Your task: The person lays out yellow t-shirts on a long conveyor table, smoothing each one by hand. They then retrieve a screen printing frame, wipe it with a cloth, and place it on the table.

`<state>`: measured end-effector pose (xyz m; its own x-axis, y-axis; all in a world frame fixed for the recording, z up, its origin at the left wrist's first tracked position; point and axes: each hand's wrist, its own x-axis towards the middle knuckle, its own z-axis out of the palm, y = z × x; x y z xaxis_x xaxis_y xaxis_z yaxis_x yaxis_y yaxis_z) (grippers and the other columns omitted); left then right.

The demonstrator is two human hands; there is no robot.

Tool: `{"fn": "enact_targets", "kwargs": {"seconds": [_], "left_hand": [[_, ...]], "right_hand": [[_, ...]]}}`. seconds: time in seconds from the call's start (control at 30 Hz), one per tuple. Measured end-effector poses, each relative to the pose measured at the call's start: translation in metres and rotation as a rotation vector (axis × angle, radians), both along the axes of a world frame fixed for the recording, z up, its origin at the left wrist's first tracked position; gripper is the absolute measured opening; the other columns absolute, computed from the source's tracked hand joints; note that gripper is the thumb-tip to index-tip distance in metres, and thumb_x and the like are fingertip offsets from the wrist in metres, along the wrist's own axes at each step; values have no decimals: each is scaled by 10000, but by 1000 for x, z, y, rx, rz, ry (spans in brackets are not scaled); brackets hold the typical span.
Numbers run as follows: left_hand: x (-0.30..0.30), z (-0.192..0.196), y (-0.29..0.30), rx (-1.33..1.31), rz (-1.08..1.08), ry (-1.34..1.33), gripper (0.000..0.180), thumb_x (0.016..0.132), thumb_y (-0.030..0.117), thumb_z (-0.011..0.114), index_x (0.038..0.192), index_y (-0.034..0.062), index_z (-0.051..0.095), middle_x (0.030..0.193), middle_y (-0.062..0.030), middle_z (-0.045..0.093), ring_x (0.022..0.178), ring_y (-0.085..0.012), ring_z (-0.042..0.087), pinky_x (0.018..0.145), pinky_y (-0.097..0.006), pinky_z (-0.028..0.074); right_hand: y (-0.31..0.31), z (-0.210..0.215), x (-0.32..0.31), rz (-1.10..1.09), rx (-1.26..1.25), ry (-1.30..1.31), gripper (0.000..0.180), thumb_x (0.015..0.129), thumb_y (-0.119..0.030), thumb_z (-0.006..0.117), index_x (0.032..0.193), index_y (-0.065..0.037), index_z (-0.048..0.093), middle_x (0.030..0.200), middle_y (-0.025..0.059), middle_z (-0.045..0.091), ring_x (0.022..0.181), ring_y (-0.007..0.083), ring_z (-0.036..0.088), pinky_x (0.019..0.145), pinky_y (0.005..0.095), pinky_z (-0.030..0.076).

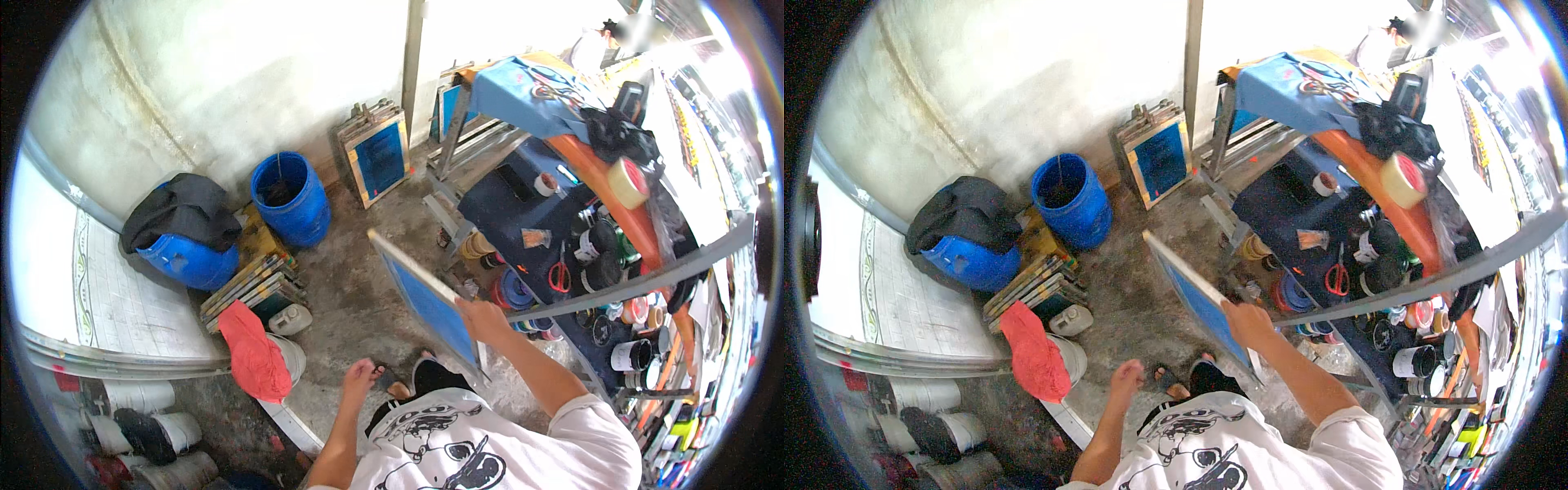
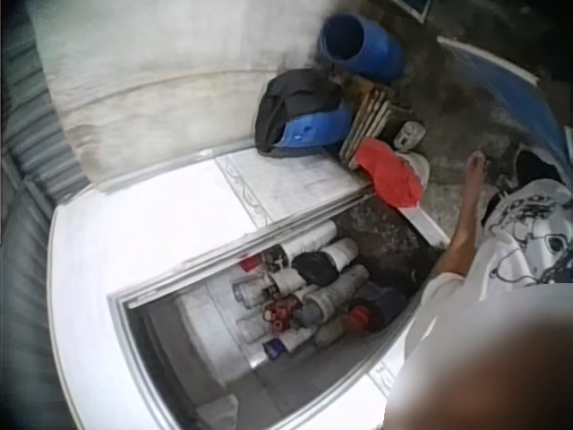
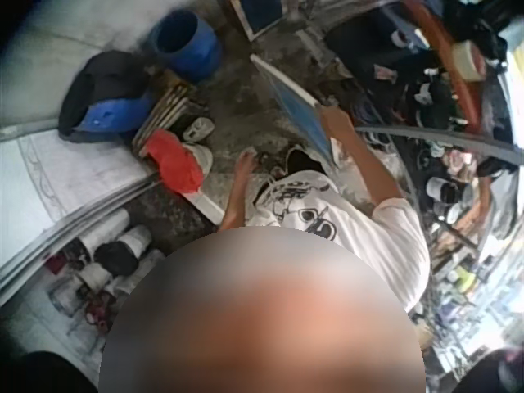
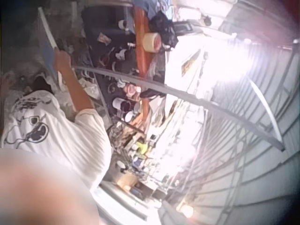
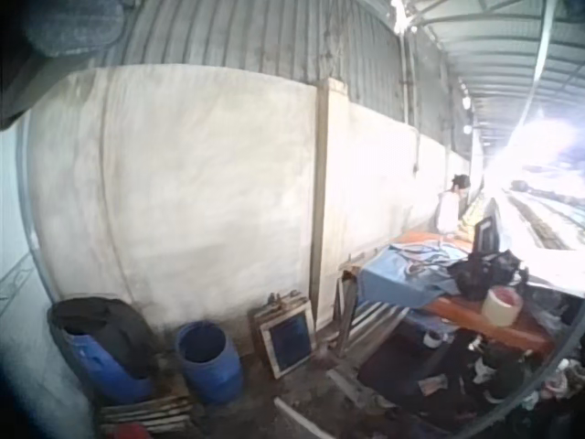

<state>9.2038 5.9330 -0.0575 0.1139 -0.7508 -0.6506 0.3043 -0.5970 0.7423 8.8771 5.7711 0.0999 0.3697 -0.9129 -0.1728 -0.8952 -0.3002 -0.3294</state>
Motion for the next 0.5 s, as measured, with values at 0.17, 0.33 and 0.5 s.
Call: {"fn": "enact_targets", "kwargs": {"seconds": [0.17, 0.33, 0.5], "left_hand": [[-22, 5, -98, -96, -496, -154, 558, 925, 354, 721, 1323, -4, 566, 1147, -146, 697, 969, -231, 681, 840, -325, 539], [-29, 51, -216, -352, -750, -310, 787, 843, 466, 764, 1389, -37, 504, 1312, -251, 601, 1147, -326, 631, 967, -413, 502], [14, 29, -302, -526, -899, -624, 952, 757, 481, 796, 1451, -42, 407, 1400, -296, 498, 1325, -442, 459, 1113, -472, 368]], "right_hand": [[-94, -5, 77, -123, -147, -22, 369, 899, -180, 601, 1261, -109, 592, 841, 205, 650, 749, 424, 650, 675, 539, 526], [-207, -5, 123, -235, -221, -143, 359, 928, -188, 584, 1275, -104, 550, 867, 201, 646, 799, 406, 678, 694, 523, 544], [-311, 3, 169, -349, -200, -232, 329, 925, -166, 579, 1243, -82, 559, 875, 211, 653, 765, 415, 667, 697, 537, 535]]}}
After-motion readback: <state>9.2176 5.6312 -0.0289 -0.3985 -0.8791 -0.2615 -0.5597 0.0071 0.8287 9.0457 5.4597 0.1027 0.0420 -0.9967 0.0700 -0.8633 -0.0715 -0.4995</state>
